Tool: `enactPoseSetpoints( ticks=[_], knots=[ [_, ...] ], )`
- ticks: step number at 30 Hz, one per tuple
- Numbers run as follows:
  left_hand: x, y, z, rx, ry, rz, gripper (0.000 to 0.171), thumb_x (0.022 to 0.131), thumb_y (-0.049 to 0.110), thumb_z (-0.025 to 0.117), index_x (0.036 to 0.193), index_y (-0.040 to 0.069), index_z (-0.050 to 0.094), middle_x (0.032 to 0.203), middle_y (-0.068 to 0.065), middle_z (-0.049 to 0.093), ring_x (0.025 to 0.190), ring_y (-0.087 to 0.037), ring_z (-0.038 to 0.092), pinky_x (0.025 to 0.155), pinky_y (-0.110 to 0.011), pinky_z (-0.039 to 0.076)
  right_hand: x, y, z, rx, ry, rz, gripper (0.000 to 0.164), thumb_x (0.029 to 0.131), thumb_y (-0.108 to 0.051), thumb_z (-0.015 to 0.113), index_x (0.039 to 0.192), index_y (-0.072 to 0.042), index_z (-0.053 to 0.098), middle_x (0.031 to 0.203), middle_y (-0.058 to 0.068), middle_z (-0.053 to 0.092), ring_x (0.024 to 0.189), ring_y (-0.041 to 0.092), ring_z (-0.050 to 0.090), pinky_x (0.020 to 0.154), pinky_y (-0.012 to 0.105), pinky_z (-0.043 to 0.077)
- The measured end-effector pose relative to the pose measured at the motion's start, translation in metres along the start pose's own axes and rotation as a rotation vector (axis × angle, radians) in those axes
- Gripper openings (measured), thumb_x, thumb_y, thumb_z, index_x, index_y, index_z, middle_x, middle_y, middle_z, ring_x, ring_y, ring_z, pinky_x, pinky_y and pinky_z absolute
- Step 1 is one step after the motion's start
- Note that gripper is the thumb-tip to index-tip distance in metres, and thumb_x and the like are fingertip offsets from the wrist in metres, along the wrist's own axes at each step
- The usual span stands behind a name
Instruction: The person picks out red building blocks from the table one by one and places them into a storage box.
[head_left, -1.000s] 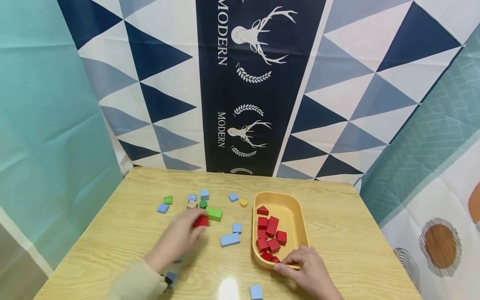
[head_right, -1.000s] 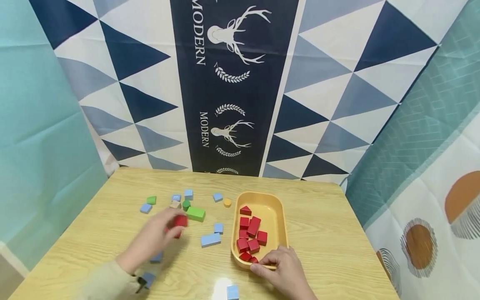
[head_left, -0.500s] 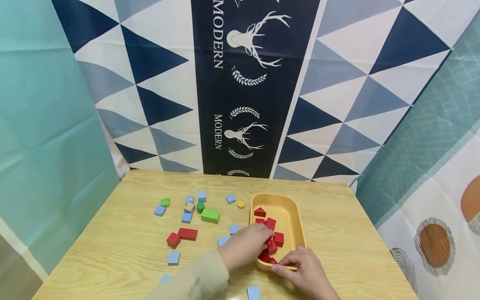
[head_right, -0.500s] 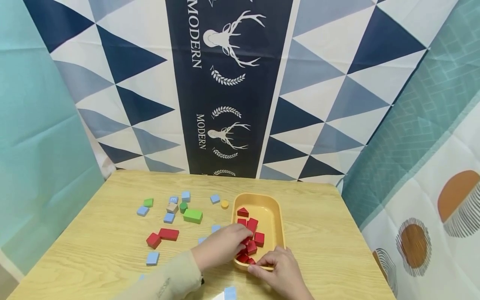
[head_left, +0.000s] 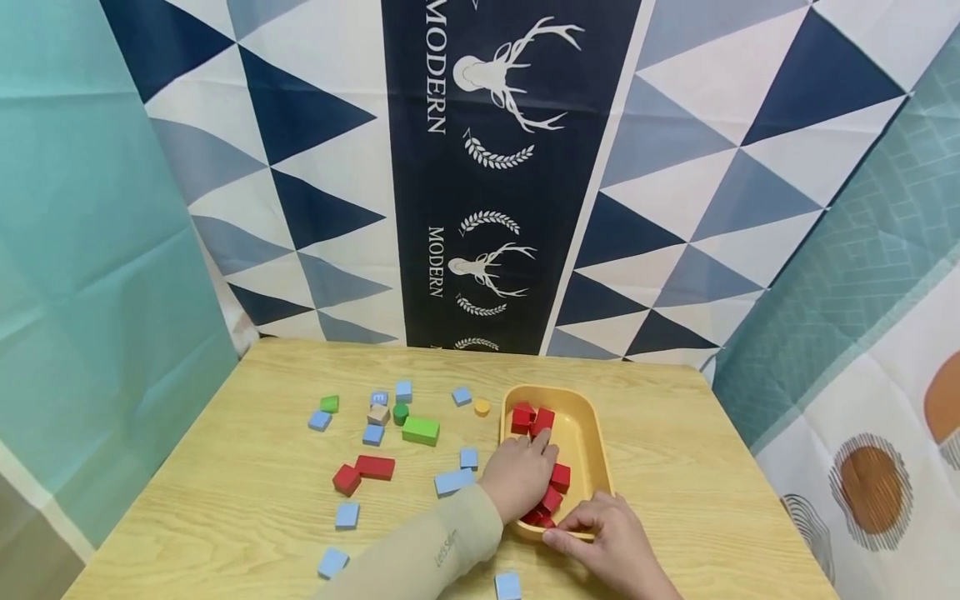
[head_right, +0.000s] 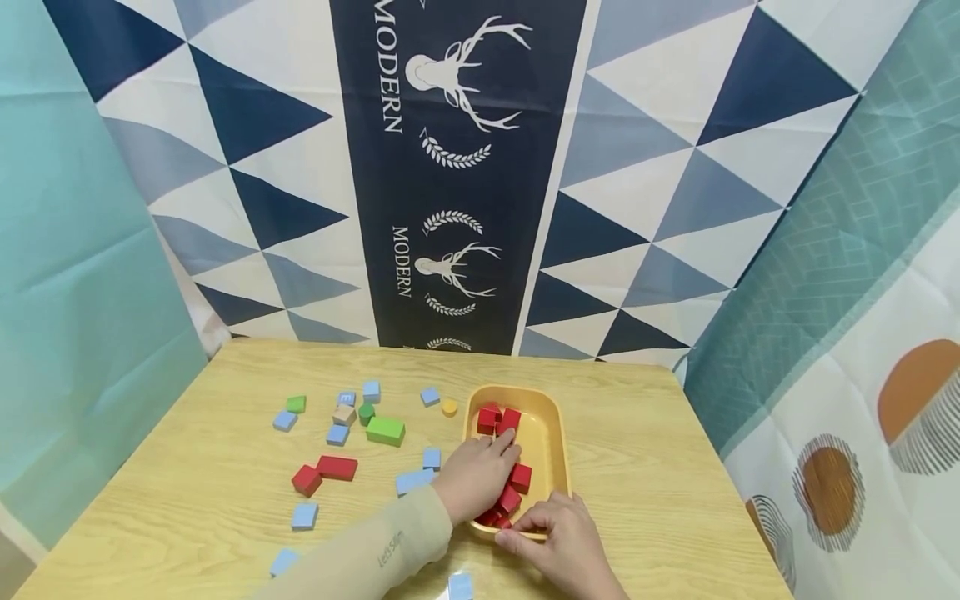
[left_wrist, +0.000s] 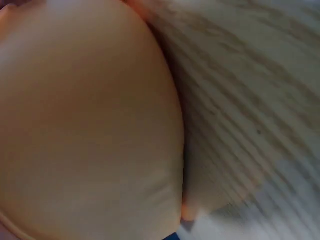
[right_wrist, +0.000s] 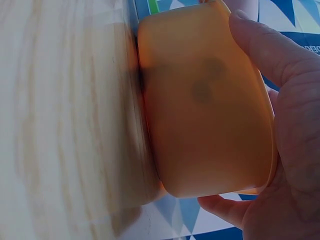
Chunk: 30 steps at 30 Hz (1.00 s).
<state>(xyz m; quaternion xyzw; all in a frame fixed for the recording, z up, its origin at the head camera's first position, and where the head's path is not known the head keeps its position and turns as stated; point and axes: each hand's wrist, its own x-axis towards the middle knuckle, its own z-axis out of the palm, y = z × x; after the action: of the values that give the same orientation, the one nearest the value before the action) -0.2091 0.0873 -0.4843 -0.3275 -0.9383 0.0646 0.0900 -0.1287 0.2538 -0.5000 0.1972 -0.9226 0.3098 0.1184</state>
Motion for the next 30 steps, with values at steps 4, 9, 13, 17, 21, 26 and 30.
enactPoseSetpoints(
  ticks=[4,9,13,17,21,26,30],
  knots=[
    [0.001,0.001,0.005,-0.057,0.007,-0.023,0.03,0.102,0.028,0.054,0.131,0.024,0.062,0.143,0.0,0.049,0.099,-0.016,0.058,0.087,-0.03,0.05,-0.001,0.0,0.0,-0.008,-0.007,0.0,0.016,0.077,-0.058,0.075,0.069,-0.045,0.069,0.065,-0.032,0.056,0.068,0.0,0.046,0.065,0.03,0.038],
    [0.001,-0.001,0.006,-0.118,0.052,-0.052,0.028,0.097,0.033,0.062,0.123,0.024,0.067,0.139,0.002,0.052,0.099,-0.015,0.059,0.089,-0.031,0.05,0.0,0.002,0.002,-0.017,0.004,-0.007,0.017,0.077,-0.059,0.075,0.069,-0.046,0.068,0.066,-0.032,0.055,0.068,-0.001,0.046,0.065,0.03,0.038],
    [0.001,-0.003,0.008,-0.163,0.085,-0.063,0.03,0.092,0.038,0.069,0.117,0.022,0.07,0.136,0.002,0.055,0.103,-0.014,0.059,0.091,-0.032,0.05,0.001,0.002,0.002,-0.017,-0.009,0.003,0.017,0.078,-0.059,0.074,0.069,-0.045,0.069,0.065,-0.031,0.056,0.068,0.0,0.046,0.065,0.03,0.038],
    [0.0,-0.005,0.009,-0.227,0.125,-0.069,0.029,0.091,0.037,0.071,0.114,0.021,0.072,0.134,0.001,0.057,0.106,-0.013,0.059,0.093,-0.032,0.05,0.002,0.002,0.002,-0.02,-0.003,-0.011,0.017,0.077,-0.058,0.075,0.069,-0.045,0.069,0.065,-0.032,0.055,0.067,0.0,0.046,0.064,0.03,0.038],
    [-0.002,-0.008,0.009,-0.3,0.161,-0.067,0.03,0.093,0.036,0.068,0.118,0.02,0.07,0.137,0.0,0.055,0.114,-0.013,0.054,0.098,-0.033,0.048,0.002,0.002,0.004,-0.018,0.018,-0.04,0.015,0.076,-0.056,0.077,0.068,-0.046,0.068,0.065,-0.034,0.055,0.067,-0.001,0.045,0.062,0.027,0.038],
    [-0.018,-0.014,0.003,-0.454,0.144,-0.06,0.038,0.098,0.037,0.06,0.128,0.014,0.063,0.146,-0.004,0.046,0.132,-0.021,0.037,0.111,-0.04,0.034,0.0,0.003,0.006,-0.003,0.014,-0.063,0.014,0.076,-0.052,0.079,0.069,-0.047,0.068,0.066,-0.035,0.055,0.066,-0.002,0.046,0.061,0.024,0.037],
    [-0.039,-0.025,-0.008,-0.558,0.121,-0.035,0.044,0.099,0.037,0.058,0.135,0.012,0.058,0.151,-0.006,0.038,0.137,-0.026,0.027,0.113,-0.044,0.029,0.0,0.002,0.004,-0.013,0.011,-0.042,0.015,0.076,-0.054,0.078,0.069,-0.047,0.068,0.065,-0.032,0.055,0.067,-0.001,0.045,0.063,0.027,0.038]
  ],
)
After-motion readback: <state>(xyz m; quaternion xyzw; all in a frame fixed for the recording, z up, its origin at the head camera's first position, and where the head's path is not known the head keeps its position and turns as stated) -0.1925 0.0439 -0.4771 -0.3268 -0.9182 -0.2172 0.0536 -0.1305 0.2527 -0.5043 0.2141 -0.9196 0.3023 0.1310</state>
